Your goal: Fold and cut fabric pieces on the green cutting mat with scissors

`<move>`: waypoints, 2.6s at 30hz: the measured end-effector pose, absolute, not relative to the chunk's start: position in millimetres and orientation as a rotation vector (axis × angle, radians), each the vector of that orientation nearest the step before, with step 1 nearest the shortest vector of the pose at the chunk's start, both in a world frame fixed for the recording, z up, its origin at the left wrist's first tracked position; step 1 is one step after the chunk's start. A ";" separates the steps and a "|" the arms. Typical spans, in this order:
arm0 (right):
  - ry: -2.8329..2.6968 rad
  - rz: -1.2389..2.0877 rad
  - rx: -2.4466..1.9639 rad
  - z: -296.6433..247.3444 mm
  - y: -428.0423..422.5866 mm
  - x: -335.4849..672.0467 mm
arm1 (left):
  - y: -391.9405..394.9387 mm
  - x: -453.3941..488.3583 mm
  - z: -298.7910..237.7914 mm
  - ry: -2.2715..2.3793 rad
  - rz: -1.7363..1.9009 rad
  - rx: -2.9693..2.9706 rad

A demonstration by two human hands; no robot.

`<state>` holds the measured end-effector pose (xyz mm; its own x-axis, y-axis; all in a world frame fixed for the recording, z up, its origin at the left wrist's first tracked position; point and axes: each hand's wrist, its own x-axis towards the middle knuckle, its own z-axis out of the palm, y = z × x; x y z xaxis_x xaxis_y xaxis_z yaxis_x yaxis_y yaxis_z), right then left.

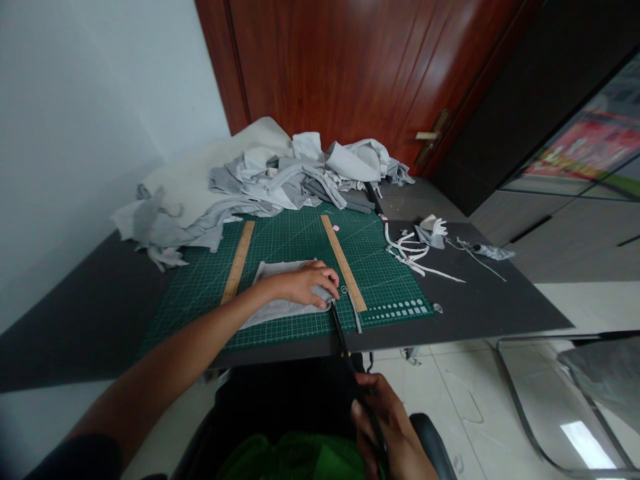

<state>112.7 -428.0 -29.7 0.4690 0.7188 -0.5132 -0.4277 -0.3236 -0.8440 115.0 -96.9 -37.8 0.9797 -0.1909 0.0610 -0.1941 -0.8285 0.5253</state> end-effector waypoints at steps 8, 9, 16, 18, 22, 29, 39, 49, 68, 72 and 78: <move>-0.274 1.150 -1.486 -30.6 -423.3 111.7 | -97.0 113.5 -38.0 -0.280 0.022 2.581; -0.268 1.149 -1.494 -30.5 -423.4 111.6 | -97.1 113.3 -37.8 -0.277 0.026 2.581; -0.352 1.091 -1.606 -31.9 -419.1 109.8 | -100.0 112.1 -35.6 -0.186 0.038 2.554; -0.347 1.081 -1.608 -32.5 -418.1 108.5 | -100.3 111.6 -35.7 -0.142 0.043 2.553; -0.340 1.067 -1.572 -33.3 -417.1 106.9 | -99.4 111.4 -35.0 -0.162 0.043 2.583; -0.347 1.085 -1.540 -39.3 -415.9 109.8 | -98.2 110.7 -31.6 -0.229 0.039 2.528; -0.280 1.089 -1.521 -36.9 -415.1 109.6 | -95.6 112.4 -40.0 -0.252 0.089 2.500; -0.341 1.070 -1.622 -32.0 -418.5 109.3 | -93.2 113.5 -42.4 -0.295 0.129 2.484; -0.297 1.061 -1.655 -24.4 -416.5 101.8 | -91.6 114.0 -44.1 -0.286 0.122 2.474; -0.312 1.063 -1.633 -27.5 -417.6 101.1 | -91.7 113.8 -43.7 -0.276 0.115 2.479; -0.338 1.068 -1.597 -29.2 -418.0 105.2 | -91.8 113.9 -44.0 -0.260 0.106 2.487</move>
